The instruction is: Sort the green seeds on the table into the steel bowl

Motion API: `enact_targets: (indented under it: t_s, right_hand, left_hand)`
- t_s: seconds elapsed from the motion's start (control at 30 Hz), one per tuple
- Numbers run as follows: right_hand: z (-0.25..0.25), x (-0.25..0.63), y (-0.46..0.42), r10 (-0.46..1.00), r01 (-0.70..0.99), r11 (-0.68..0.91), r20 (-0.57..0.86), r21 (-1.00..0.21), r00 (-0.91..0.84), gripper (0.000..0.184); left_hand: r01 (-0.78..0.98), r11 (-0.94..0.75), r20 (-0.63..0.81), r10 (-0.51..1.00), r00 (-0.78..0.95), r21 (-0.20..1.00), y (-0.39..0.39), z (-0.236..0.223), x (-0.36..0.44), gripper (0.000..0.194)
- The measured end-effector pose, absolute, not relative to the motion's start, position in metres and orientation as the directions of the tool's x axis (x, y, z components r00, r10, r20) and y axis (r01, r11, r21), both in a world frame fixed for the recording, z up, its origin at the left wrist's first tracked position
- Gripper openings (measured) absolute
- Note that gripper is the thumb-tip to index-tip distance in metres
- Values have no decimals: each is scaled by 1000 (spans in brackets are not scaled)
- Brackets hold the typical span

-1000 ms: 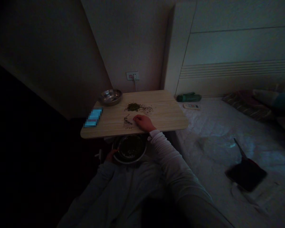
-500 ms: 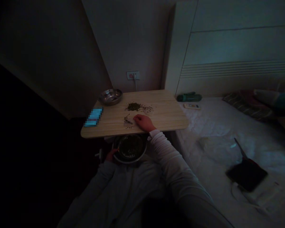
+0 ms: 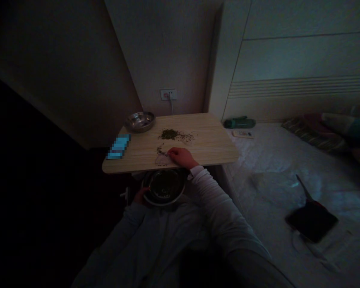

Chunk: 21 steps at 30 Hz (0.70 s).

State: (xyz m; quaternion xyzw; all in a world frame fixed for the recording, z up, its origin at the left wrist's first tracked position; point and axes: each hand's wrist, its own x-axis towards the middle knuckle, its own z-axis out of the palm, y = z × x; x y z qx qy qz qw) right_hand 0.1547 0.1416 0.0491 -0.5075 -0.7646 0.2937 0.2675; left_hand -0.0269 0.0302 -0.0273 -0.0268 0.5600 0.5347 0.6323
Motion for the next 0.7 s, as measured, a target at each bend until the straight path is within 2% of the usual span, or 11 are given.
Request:
enact_targets:
  t_s: [0.27, 0.53, 0.7]
  right_hand:
    - [47, 157, 139, 916, 582, 338, 117, -740, -383, 26]
    - [43, 160, 140, 891, 492, 318, 78, -810, -447, 27]
    - [46, 161, 142, 933, 421, 273, 132, -865, -334, 27]
  left_hand:
    - [-674, 442, -729, 651, -212, 592, 31, -25, -27, 19]
    - [-698, 468, -755, 636, -160, 543, 30, -27, -29, 20]
    - [-668, 411, -709, 658, -255, 621, 32, -32, -32, 23]
